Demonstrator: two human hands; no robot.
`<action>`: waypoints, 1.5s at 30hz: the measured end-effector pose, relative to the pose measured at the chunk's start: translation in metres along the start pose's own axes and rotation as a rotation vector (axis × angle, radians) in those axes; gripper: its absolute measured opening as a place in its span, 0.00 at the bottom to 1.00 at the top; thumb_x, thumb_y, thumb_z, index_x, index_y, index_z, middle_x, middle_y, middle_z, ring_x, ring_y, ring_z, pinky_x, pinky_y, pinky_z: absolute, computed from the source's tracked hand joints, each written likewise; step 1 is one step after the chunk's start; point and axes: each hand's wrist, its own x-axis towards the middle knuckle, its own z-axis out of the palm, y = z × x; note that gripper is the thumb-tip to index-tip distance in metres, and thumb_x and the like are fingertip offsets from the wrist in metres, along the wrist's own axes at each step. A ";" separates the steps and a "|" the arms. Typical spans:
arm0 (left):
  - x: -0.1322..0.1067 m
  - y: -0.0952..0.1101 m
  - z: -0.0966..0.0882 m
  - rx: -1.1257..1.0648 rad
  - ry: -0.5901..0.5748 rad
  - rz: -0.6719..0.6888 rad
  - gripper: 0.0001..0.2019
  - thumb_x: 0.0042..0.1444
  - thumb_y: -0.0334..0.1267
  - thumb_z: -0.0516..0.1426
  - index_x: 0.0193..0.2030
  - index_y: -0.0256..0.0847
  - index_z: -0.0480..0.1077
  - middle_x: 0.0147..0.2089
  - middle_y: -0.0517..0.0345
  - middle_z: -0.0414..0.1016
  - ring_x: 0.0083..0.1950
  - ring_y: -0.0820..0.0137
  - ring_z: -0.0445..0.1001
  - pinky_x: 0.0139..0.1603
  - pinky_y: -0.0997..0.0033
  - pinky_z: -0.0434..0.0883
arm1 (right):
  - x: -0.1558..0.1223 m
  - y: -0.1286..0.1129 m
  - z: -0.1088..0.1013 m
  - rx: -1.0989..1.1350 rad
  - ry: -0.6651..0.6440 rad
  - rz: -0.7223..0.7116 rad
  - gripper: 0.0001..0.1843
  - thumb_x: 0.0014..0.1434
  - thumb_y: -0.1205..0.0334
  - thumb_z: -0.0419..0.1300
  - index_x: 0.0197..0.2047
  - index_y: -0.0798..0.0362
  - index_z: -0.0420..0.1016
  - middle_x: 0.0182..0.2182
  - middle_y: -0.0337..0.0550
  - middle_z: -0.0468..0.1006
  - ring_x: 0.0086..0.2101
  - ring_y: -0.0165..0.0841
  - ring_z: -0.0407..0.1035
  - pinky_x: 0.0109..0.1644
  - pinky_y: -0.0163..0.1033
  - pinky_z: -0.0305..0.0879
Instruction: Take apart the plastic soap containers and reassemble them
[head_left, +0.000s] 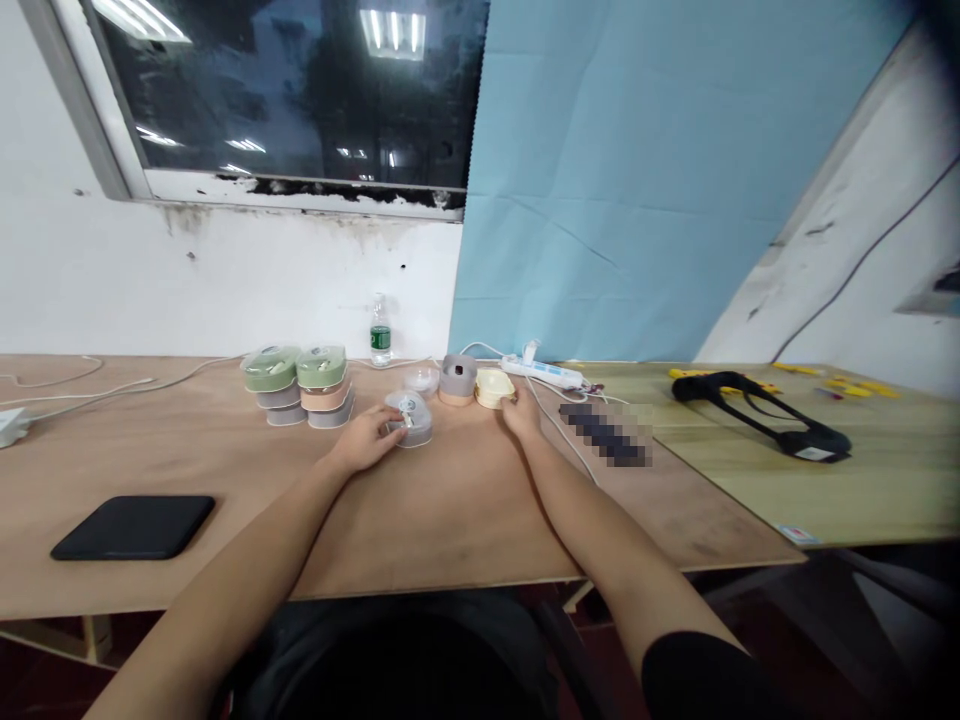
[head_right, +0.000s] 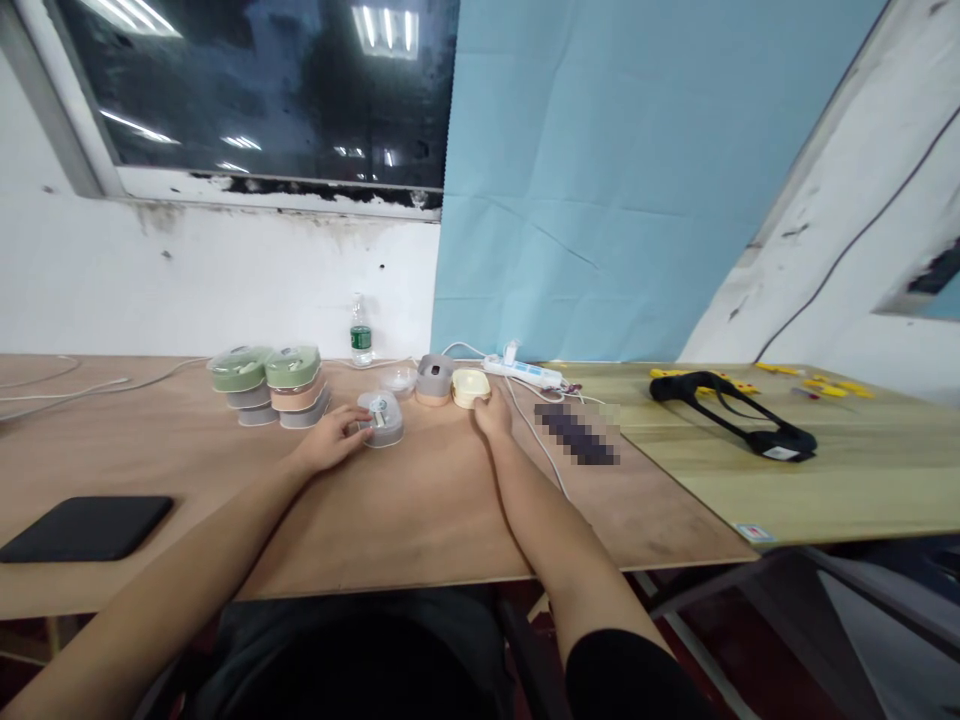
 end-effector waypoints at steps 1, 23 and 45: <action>0.000 0.000 0.001 0.006 -0.005 -0.007 0.21 0.59 0.52 0.51 0.52 0.45 0.71 0.58 0.54 0.69 0.56 0.62 0.70 0.59 0.62 0.66 | -0.001 -0.002 -0.001 -0.024 -0.005 0.019 0.27 0.51 0.61 0.54 0.55 0.55 0.67 0.50 0.53 0.73 0.50 0.42 0.67 0.56 0.49 0.61; -0.004 0.006 0.009 0.165 -0.103 -0.040 0.35 0.54 0.60 0.53 0.65 0.45 0.55 0.70 0.44 0.46 0.56 0.54 0.70 0.55 0.57 0.68 | -0.096 -0.115 0.016 0.011 -0.571 -0.703 0.37 0.53 0.42 0.62 0.62 0.51 0.64 0.64 0.53 0.57 0.62 0.46 0.54 0.64 0.54 0.52; 0.004 -0.021 0.006 0.161 -0.049 -0.242 0.28 0.56 0.44 0.53 0.62 0.36 0.60 0.60 0.45 0.67 0.60 0.59 0.67 0.59 0.64 0.63 | -0.079 -0.098 0.016 0.025 -0.328 -0.444 0.19 0.62 0.56 0.52 0.54 0.50 0.70 0.29 0.39 0.77 0.30 0.32 0.69 0.36 0.35 0.62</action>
